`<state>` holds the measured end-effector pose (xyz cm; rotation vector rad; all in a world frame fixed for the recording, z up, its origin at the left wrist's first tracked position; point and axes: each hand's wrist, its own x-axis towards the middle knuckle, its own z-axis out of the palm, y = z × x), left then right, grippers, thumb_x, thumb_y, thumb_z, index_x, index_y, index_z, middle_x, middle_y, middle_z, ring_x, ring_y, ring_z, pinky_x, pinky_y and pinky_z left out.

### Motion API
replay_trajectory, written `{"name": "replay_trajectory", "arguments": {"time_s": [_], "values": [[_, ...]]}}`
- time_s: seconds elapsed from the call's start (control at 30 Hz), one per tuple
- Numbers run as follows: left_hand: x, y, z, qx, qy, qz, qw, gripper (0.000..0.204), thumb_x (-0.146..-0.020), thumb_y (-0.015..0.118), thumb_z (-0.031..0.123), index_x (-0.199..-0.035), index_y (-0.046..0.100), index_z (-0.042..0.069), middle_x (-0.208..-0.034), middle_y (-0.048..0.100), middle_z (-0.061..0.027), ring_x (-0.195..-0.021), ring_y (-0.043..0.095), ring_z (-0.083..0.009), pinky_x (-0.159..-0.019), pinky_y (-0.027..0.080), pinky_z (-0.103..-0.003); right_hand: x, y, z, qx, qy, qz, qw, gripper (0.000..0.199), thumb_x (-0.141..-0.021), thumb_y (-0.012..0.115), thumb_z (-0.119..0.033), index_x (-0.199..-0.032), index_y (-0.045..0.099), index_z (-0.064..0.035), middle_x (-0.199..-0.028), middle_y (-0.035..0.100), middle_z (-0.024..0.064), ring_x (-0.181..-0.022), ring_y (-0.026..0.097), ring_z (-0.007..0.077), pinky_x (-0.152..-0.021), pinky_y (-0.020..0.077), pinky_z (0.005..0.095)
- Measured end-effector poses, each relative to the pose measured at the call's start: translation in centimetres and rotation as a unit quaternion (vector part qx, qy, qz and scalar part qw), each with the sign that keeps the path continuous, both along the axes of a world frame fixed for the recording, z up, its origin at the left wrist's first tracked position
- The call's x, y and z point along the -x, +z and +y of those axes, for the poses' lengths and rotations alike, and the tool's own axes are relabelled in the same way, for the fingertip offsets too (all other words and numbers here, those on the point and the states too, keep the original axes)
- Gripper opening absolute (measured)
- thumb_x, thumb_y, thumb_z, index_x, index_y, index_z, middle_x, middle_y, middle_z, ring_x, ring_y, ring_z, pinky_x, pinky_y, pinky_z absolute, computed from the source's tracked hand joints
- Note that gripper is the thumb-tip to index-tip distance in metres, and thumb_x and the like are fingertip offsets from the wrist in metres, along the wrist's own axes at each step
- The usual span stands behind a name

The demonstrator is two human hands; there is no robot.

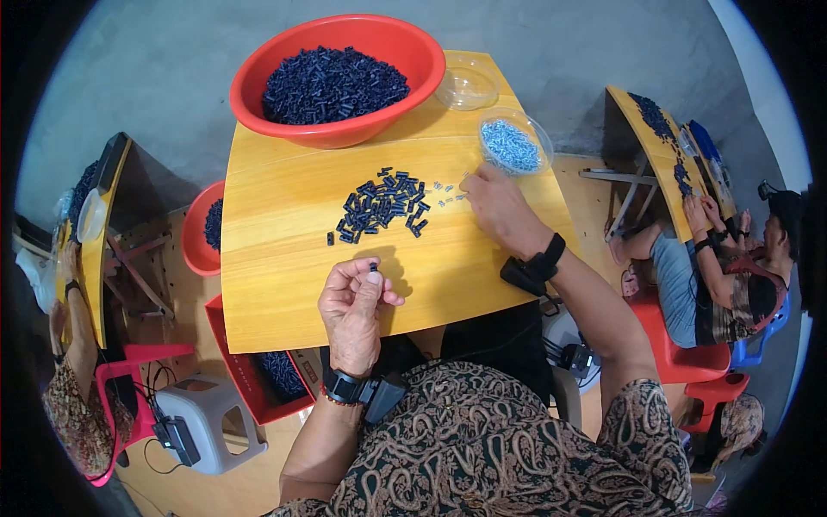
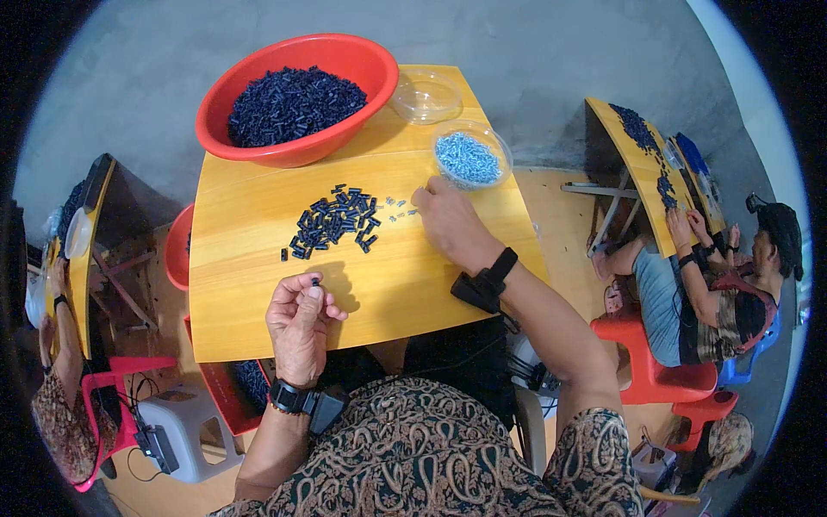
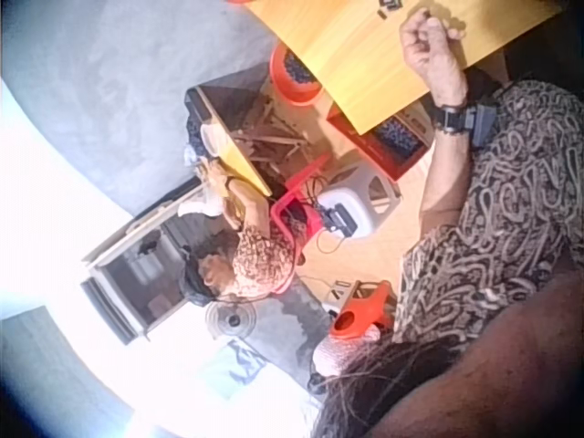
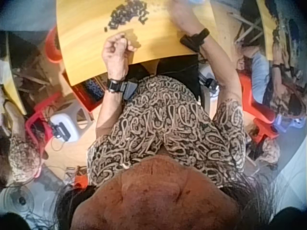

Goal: Manually assembling small plastic parts by inserting small blue pieces into black components.

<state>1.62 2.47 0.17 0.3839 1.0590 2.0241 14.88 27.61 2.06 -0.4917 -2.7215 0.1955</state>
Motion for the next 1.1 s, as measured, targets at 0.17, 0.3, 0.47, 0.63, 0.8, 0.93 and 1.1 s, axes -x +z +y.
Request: {"name": "replay_trajectory", "arguments": {"time_s": [0.17,0.3,0.47,0.63,0.8,0.93,1.1], "values": [[0.0,0.0,0.0,0.0,-0.002,-0.008,1.0,0.015,-0.096,0.062,0.009,-0.11,0.06,0.002,-0.082,0.063,-0.0063,-0.067,0.062,-0.0131,-0.066,0.058,-0.03,0.6,0.5,-0.5,0.105,0.016,0.086,0.991,0.008,-0.079,0.054,0.003,-0.084,0.06,0.004,-0.082,0.059,0.019,-0.084,0.058,0.0358,-0.074,0.0486,0.0427],[0.0,0.0,0.0,-0.002,-0.003,-0.014,1.0,0.015,-0.096,0.062,0.009,-0.11,0.06,0.003,-0.083,0.063,-0.0063,-0.067,0.062,-0.013,-0.066,0.058,-0.03,0.0,1.1,-1.1,0.201,-0.026,0.125,0.971,0.013,-0.081,0.056,0.004,-0.093,0.063,0.0046,-0.086,0.062,0.0194,-0.087,0.06,0.0354,-0.076,0.0492,0.04],[0.0,0.0,-0.1,0.006,0.0,-0.012,1.0,0.016,-0.096,0.061,0.007,-0.11,0.059,0.0,-0.083,0.062,-0.006,-0.069,0.061,-0.0114,-0.066,0.058,-0.03,-1.1,2.2,-1.7,0.192,-0.096,0.101,0.971,0.018,-0.084,0.057,0.004,-0.1,0.064,0.0048,-0.091,0.062,0.021,-0.089,0.061,0.0379,-0.08,0.0487,0.0417],[0.0,0.0,0.0,-0.002,-0.001,-0.015,1.0,0.015,-0.097,0.061,0.007,-0.11,0.059,0.0,-0.083,0.063,-0.0062,-0.069,0.061,-0.0116,-0.066,0.058,-0.03,-1.0,2.1,-1.6,0.164,-0.091,0.103,0.977,0.017,-0.084,0.056,0.004,-0.1,0.064,0.0046,-0.095,0.062,0.0227,-0.09,0.06,0.041,-0.081,0.0486,0.0434],[0.0,0.1,0.0,0.001,0.0,-0.009,1.0,0.015,-0.096,0.061,0.007,-0.11,0.059,0.0,-0.082,0.064,-0.0063,-0.069,0.061,-0.0116,-0.066,0.058,-0.03,-0.7,1.4,-1.1,0.143,-0.079,0.101,0.981,0.016,-0.085,0.057,0.002,-0.099,0.064,0.0041,-0.096,0.062,0.0235,-0.091,0.061,0.0416,-0.08,0.0487,0.045],[0.0,0.1,-0.1,0.001,0.001,-0.009,1.0,0.015,-0.096,0.061,0.007,-0.109,0.059,0.0,-0.082,0.063,-0.0062,-0.069,0.061,-0.0117,-0.066,0.058,-0.03,-0.5,1.3,-1.2,0.14,-0.073,0.074,0.985,0.015,-0.086,0.059,0.0,-0.099,0.064,0.0032,-0.094,0.062,0.0218,-0.09,0.061,0.0394,-0.079,0.0486,0.043],[0.0,0.1,-0.1,-0.003,0.0,-0.004,1.0,0.015,-0.096,0.06,0.006,-0.109,0.059,0.0,-0.082,0.063,-0.0062,-0.069,0.061,-0.0119,-0.066,0.058,-0.03,0.8,0.9,-0.3,0.133,-0.066,0.108,0.983,0.015,-0.087,0.058,0.001,-0.1,0.065,0.0024,-0.09,0.061,0.0189,-0.087,0.06,0.0365,-0.077,0.0479,0.0407]]}}
